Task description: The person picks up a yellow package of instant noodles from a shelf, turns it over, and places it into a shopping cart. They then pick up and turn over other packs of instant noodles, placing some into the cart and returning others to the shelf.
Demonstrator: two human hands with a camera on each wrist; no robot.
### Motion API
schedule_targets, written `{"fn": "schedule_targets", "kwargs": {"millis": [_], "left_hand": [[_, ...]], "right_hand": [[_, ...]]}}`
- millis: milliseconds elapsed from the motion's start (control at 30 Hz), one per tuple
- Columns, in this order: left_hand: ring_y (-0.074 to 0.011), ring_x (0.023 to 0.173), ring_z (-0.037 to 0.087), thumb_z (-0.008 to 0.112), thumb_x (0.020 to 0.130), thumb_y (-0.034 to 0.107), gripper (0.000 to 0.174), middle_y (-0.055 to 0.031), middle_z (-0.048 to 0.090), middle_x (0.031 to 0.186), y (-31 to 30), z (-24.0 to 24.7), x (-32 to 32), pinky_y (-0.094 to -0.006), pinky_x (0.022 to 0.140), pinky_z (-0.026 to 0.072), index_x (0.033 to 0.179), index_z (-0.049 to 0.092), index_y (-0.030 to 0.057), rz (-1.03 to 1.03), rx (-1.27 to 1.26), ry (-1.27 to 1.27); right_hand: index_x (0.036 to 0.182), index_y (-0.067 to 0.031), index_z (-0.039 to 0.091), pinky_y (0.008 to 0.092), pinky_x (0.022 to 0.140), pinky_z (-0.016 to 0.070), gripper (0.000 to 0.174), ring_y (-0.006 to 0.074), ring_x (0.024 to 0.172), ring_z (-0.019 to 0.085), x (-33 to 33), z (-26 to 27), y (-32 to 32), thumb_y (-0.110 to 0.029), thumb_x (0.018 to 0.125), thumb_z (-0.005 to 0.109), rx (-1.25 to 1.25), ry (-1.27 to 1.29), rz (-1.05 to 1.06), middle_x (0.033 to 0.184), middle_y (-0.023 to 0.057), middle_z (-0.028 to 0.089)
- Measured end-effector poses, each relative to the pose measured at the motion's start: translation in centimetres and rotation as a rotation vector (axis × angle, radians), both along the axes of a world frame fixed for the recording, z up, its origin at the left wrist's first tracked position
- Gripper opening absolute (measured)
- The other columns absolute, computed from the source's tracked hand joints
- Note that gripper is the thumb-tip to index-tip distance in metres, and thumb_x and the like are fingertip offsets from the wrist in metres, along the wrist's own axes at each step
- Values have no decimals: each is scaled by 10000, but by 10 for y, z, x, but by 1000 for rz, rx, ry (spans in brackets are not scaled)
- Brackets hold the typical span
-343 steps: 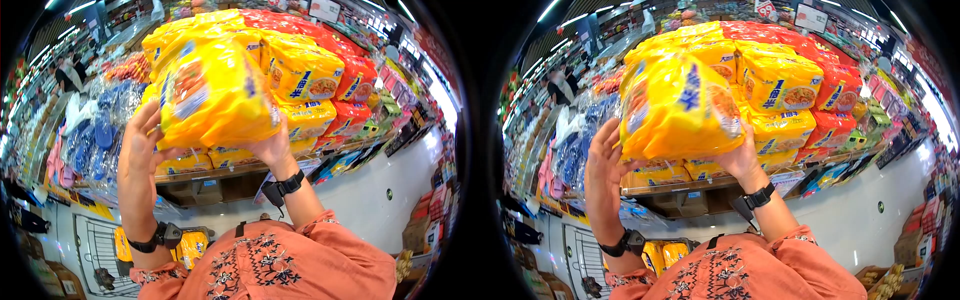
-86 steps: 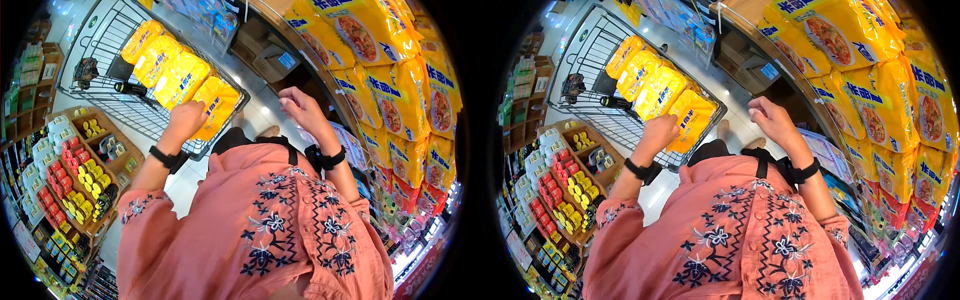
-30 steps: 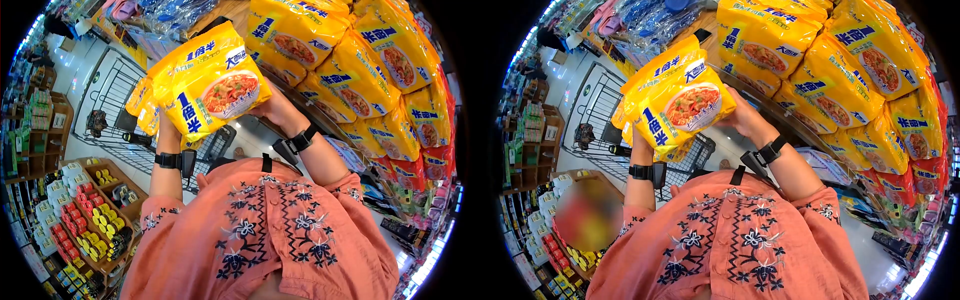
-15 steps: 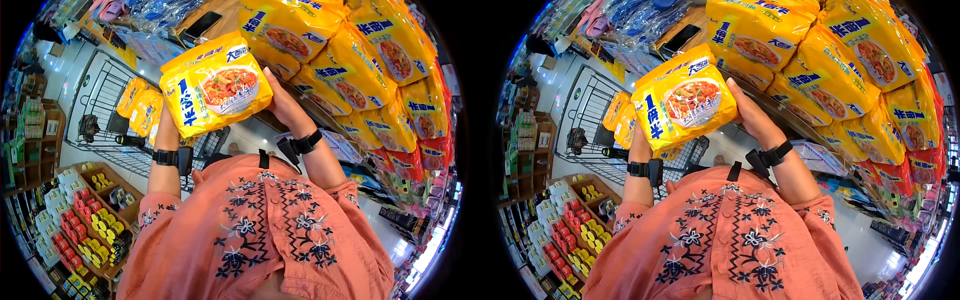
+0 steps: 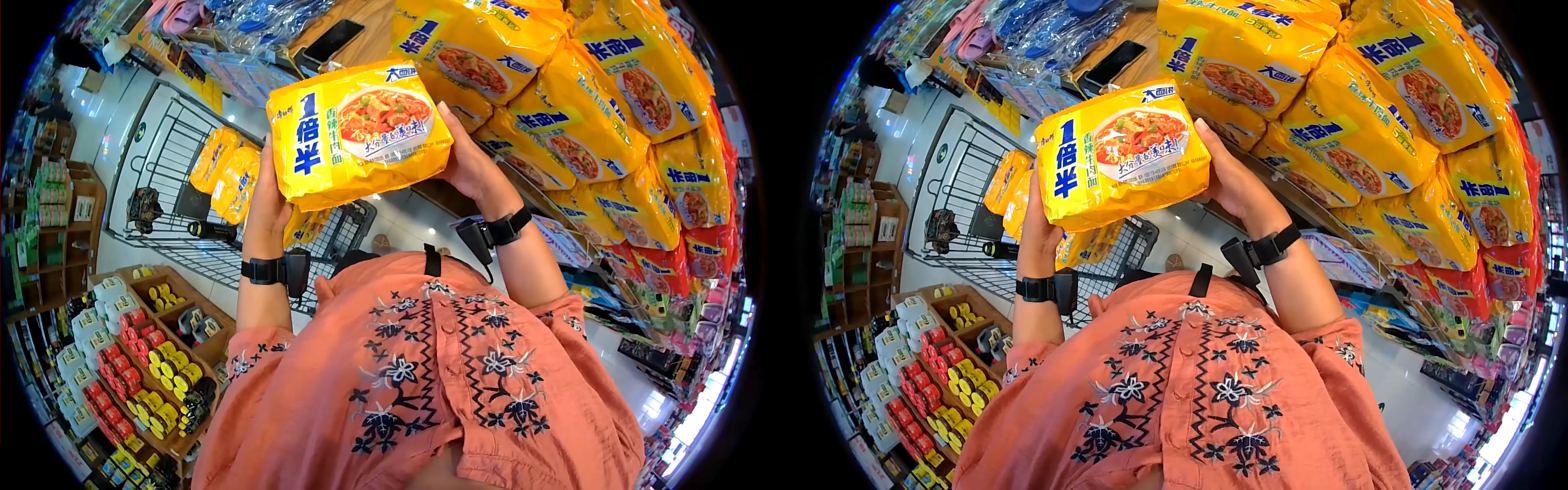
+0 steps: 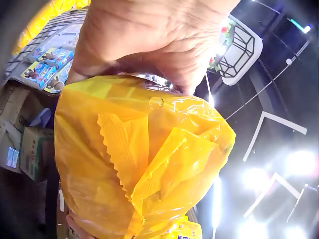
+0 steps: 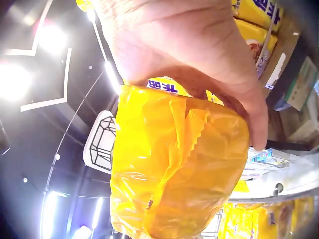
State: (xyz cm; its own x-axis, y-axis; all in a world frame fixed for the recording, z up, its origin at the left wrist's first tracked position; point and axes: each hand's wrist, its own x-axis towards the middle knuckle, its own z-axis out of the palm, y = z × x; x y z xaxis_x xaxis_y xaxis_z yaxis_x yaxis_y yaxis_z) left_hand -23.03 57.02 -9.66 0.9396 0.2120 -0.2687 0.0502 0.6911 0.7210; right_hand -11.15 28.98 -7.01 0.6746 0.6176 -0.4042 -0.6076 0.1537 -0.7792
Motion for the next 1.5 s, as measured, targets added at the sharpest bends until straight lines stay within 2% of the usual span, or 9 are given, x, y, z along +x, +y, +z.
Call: {"fn": "schedule_targets", "kwargs": {"millis": [133,733,833,1033,1200,1267,1367,1467,1500], "left_hand": [[-170,1063,706,481,1053,490,543,-82,692,1245,-3,5,-4,-317,884,593,1394,530,70,38,1,54],[-168,1066,706,484,1052,480,536,-75,686,1251,-2,-1,-10,-321,877,599,1423,499,93,70,-2,24],[-170,1061,708,493,1045,489,547,-72,689,1245,-2,-2,-8,-319,870,599,1422,501,93,94,-9,53],[-176,1046,714,536,1035,460,527,-86,697,1232,11,-10,-12,-327,859,602,1377,544,59,79,29,138],[-209,1049,712,532,1052,255,374,-132,693,1237,31,-23,-13,-365,883,603,1329,580,8,-78,-11,154],[-273,1192,641,494,1061,291,433,-155,623,1353,27,-38,-12,-440,1003,546,1380,530,0,-12,-150,79],[-294,1256,596,475,1064,342,450,-138,586,1408,17,-48,-11,-485,1050,505,1412,519,60,-18,-354,-27],[-315,1301,560,456,1068,412,537,-150,543,1455,-7,-31,-19,-498,1082,481,1481,433,71,9,-150,-133],[-322,1320,542,430,1076,421,559,-159,512,1482,-7,-36,-11,-500,1094,470,1513,387,76,-6,-357,-180]], "right_hand": [[1489,-143,457,435,1037,492,686,210,1276,575,-1,3,4,-638,1016,426,-11,22,-3,1442,57,567],[1487,-101,453,372,1085,444,634,183,1293,550,-16,7,1,-556,1045,446,93,-21,-8,1449,72,555],[1427,-109,519,340,998,499,601,145,1182,618,-19,11,4,-564,1037,464,73,-42,-73,1344,43,629],[1365,-73,573,317,999,483,571,134,1182,608,-20,10,4,-533,1036,495,93,-81,-53,1323,59,636],[1391,-2,537,291,1041,420,545,141,1192,558,-28,36,6,-380,1004,608,-52,-414,-45,1304,68,607],[1431,10,495,300,1075,396,582,159,1236,542,-34,49,8,-358,997,612,-151,-567,17,1360,87,579],[1448,18,468,320,1073,405,573,174,1254,531,-47,65,13,-279,984,624,-114,-642,73,1375,108,562],[1459,13,451,336,1055,430,554,190,1240,541,-58,81,19,-203,979,624,-68,-716,125,1358,121,562],[1453,5,461,330,1046,440,544,182,1227,546,-61,83,21,-195,976,630,-51,-713,140,1360,119,560]]}}
